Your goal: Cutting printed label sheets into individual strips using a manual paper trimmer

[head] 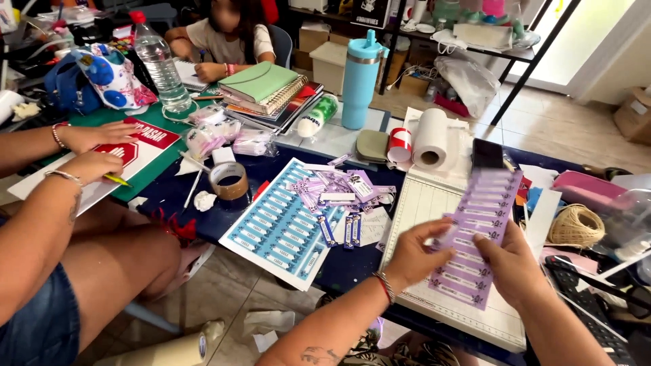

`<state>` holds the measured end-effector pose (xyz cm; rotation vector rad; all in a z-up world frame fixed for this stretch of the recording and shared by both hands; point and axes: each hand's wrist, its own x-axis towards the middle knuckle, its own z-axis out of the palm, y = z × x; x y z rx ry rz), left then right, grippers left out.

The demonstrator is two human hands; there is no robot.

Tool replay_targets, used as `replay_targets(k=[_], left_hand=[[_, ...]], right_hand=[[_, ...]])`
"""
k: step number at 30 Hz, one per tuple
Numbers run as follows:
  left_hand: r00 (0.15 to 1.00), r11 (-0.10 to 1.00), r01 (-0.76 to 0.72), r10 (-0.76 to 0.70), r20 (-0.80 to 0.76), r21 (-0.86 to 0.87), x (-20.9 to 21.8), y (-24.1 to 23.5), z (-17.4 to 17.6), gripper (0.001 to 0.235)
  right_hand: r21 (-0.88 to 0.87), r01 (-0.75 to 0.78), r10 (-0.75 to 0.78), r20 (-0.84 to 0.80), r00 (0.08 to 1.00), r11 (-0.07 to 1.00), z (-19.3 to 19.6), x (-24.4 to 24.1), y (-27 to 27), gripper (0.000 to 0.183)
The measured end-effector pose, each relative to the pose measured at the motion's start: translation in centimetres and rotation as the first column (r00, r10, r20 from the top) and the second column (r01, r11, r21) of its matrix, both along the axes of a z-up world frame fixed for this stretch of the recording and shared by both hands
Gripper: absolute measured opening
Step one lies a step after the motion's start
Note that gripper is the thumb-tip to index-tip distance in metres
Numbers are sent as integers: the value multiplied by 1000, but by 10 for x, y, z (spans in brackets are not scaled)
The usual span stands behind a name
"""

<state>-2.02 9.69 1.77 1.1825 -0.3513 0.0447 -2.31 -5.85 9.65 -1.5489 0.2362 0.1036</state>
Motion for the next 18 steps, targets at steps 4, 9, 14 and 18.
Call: replay_targets(k=[4, 9, 14, 18], left_hand=[[969, 970, -186, 154, 193, 159, 35, 31, -18, 47], [861, 583, -497, 241, 448, 642, 119, 99, -97, 37], [880, 138, -442, 256, 400, 886, 62, 81, -7, 48], [997, 937, 67, -76, 13, 343, 26, 35, 17, 74]], right_hand=[[-35, 63, -64, -31, 997, 997, 22, -14, 14, 45], [154, 189, -208, 118, 971, 970, -59, 19, -27, 38], [345, 264, -276, -14, 961, 901, -30, 2, -17, 37], [366, 187, -235, 92, 968, 912, -27, 1, -13, 27]])
